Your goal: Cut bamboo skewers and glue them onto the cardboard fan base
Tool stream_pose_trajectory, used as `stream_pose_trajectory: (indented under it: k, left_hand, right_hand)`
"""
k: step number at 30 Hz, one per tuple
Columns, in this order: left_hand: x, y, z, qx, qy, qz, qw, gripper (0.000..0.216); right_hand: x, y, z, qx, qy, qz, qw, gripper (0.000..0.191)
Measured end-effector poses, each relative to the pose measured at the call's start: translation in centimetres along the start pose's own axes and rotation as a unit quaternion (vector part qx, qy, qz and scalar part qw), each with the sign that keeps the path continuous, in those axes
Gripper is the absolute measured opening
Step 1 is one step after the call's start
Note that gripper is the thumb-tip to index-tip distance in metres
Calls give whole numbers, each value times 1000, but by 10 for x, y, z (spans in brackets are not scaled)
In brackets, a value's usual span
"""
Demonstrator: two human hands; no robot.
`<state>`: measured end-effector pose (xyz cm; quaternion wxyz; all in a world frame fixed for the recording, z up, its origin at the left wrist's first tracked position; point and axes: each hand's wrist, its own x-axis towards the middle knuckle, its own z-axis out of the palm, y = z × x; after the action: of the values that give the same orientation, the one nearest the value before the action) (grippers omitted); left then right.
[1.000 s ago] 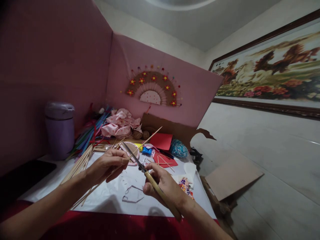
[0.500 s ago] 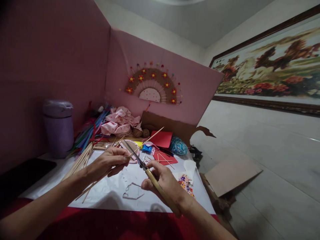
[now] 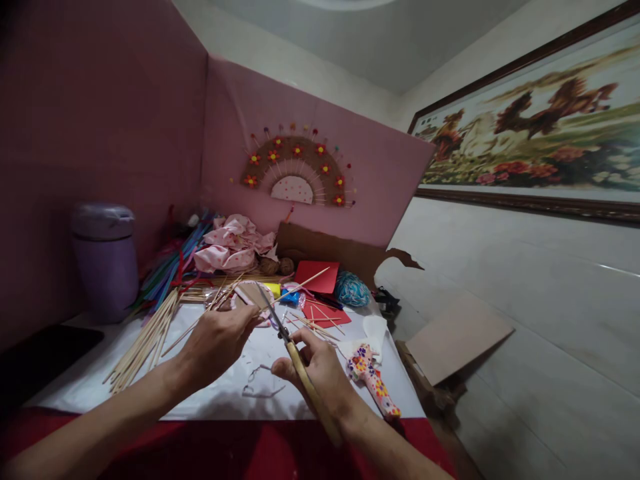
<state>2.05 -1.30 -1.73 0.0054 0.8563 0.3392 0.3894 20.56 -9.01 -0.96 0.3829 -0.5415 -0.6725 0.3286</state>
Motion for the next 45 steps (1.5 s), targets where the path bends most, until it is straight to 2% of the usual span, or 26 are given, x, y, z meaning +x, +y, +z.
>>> stream_pose_trajectory:
  k: [3, 5, 7, 9, 11, 13, 15, 16, 17, 18, 19, 20, 22, 23, 25, 27, 29, 32, 34, 36, 38, 40, 41, 42, 43, 45]
  left_hand:
    - [-1, -1, 1, 27, -14, 14, 999, 19]
    - [0, 0, -2, -7, -21, 0, 1000, 20]
    - [3, 2, -6, -94, -33, -26, 995, 24]
    - [6, 4, -10, -227, -69, -77, 968, 30]
    - [8, 3, -13, -380, -132, -145, 904, 33]
    - [9, 0, -15, -510, -202, -204, 811, 35]
    - [9, -4, -14, -588, -261, -234, 729, 34]
    - [9, -5, -13, -605, -281, -244, 704, 34]
    - [9, -5, -12, -609, -288, -250, 695, 34]
    - [8, -4, -9, -599, -283, -251, 706, 34]
    - [8, -3, -7, -572, -259, -243, 739, 34]
    - [6, 0, -4, -525, -217, -225, 791, 34]
    - [3, 4, 1, -361, -86, -151, 916, 31]
    - [1, 6, 3, -260, -21, -103, 960, 29]
    - [-3, 8, 5, -85, 66, -15, 994, 25]
    - [-5, 7, 4, 3, 86, 33, 996, 24]
    - [-6, 6, 0, 14, 79, 33, 996, 25]
    - [-2, 5, -8, -70, 47, -34, 996, 25]
    - [3, 6, -13, -188, 14, -102, 977, 29]
    - [7, 6, -16, -343, -39, -182, 921, 30]
    - [10, 4, -17, -488, -107, -250, 829, 30]
    - [11, 1, -16, -576, -171, -286, 746, 33]
    - [11, 0, -14, -596, -191, -290, 724, 33]
    - [11, 0, -12, -600, -196, -289, 720, 34]
    - [10, 0, -10, -586, -183, -280, 738, 33]
    - [7, 2, -6, -497, -102, -229, 831, 30]
  right_hand:
    - [-2, 4, 4, 17, -4, -7, 1000, 48]
    - [-5, 4, 5, 24, -1, -17, 1000, 48]
    - [-7, 4, 5, 33, -2, -19, 999, 48]
    - [-10, 2, 4, 45, -11, -14, 999, 48]
    - [-12, 2, 4, 65, -22, -13, 998, 49]
    - [-14, 2, 4, 81, -26, -18, 996, 49]
    - [-16, 2, 4, 88, -27, -23, 996, 49]
    - [-16, 3, 4, 86, -25, -25, 996, 49]
    - [-16, 3, 4, 80, -20, -26, 996, 48]
    - [-17, 4, 4, 72, -13, -25, 997, 48]
    - [-17, 5, 4, 63, -6, -22, 998, 47]
    - [-16, 6, 5, 54, 3, -19, 998, 46]
    - [-16, 7, 6, 37, 24, -12, 999, 45]
    - [-15, 8, 7, 32, 34, -11, 999, 45]
    - [-15, 7, 10, 23, 47, -11, 999, 44]
    - [-15, 4, 13, 18, 46, -5, 999, 43]
    - [-15, -1, 15, 19, 38, 2, 999, 42]
    - [-14, -2, 16, 32, 25, -4, 999, 42]
    - [-12, 2, 16, 44, 18, -16, 999, 44]
    - [-12, 7, 14, 58, 11, -24, 998, 45]
    - [-12, 10, 13, 68, 2, -25, 997, 47]
    - [-13, 9, 10, 60, 3, -23, 998, 48]
    - [-14, 7, 9, 51, 5, -22, 998, 49]
    - [-14, 4, 8, 41, 7, -19, 999, 48]
    - [-15, 1, 7, 30, 12, -16, 999, 46]
    - [-15, -4, 8, 8, 26, -6, 1000, 42]
